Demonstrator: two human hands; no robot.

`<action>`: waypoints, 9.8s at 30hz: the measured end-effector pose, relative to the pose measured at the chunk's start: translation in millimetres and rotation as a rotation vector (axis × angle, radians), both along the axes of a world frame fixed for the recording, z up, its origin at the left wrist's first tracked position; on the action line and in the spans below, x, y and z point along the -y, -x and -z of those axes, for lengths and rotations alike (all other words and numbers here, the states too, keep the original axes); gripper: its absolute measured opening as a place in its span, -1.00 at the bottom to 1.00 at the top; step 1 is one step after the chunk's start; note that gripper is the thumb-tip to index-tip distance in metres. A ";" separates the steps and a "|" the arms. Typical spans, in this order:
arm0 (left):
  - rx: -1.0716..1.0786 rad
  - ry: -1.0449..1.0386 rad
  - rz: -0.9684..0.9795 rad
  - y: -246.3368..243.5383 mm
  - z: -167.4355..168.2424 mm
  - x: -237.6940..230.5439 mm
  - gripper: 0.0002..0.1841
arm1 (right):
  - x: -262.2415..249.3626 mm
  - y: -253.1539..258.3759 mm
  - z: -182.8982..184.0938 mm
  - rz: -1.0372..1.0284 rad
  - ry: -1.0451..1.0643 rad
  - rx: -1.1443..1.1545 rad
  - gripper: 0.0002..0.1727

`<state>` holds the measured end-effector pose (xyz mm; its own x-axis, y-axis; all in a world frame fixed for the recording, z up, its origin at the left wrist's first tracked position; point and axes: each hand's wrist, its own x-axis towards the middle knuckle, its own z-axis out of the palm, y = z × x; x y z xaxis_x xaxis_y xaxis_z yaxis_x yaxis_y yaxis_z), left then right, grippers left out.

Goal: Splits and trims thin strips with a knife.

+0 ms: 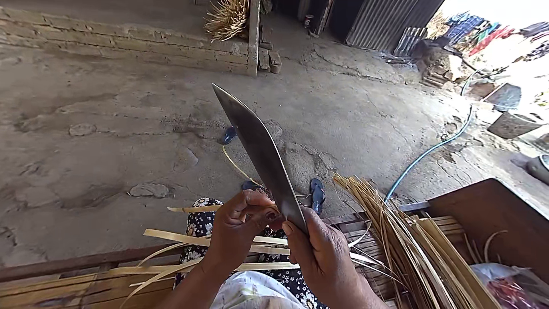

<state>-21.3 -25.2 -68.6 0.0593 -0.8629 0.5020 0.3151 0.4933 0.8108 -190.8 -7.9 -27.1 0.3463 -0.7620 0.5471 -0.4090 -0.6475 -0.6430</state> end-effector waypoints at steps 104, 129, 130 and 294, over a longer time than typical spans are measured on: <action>-0.075 -0.148 0.369 -27.8 0.4 -18.7 -0.65 | 28.6 2.8 -8.4 -0.721 -1.008 0.392 -0.77; 0.027 -0.107 -0.234 -74.0 -3.6 -11.2 -0.43 | 17.5 -38.5 18.9 -0.460 -0.878 0.558 -0.84; -0.040 -0.144 -0.238 -79.5 -5.4 -10.0 -0.42 | 18.3 -35.4 21.0 -0.452 -0.887 0.560 -0.84; -0.707 -0.612 0.336 -22.2 45.3 -54.8 -0.58 | -23.6 -0.9 74.3 -0.606 -0.498 0.650 -0.50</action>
<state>0.9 29.6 -113.8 -0.1215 -0.9883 -0.0920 0.8712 -0.1506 0.4673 -189.8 15.7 -101.3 0.4983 -0.7498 0.4353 0.4235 -0.2276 -0.8769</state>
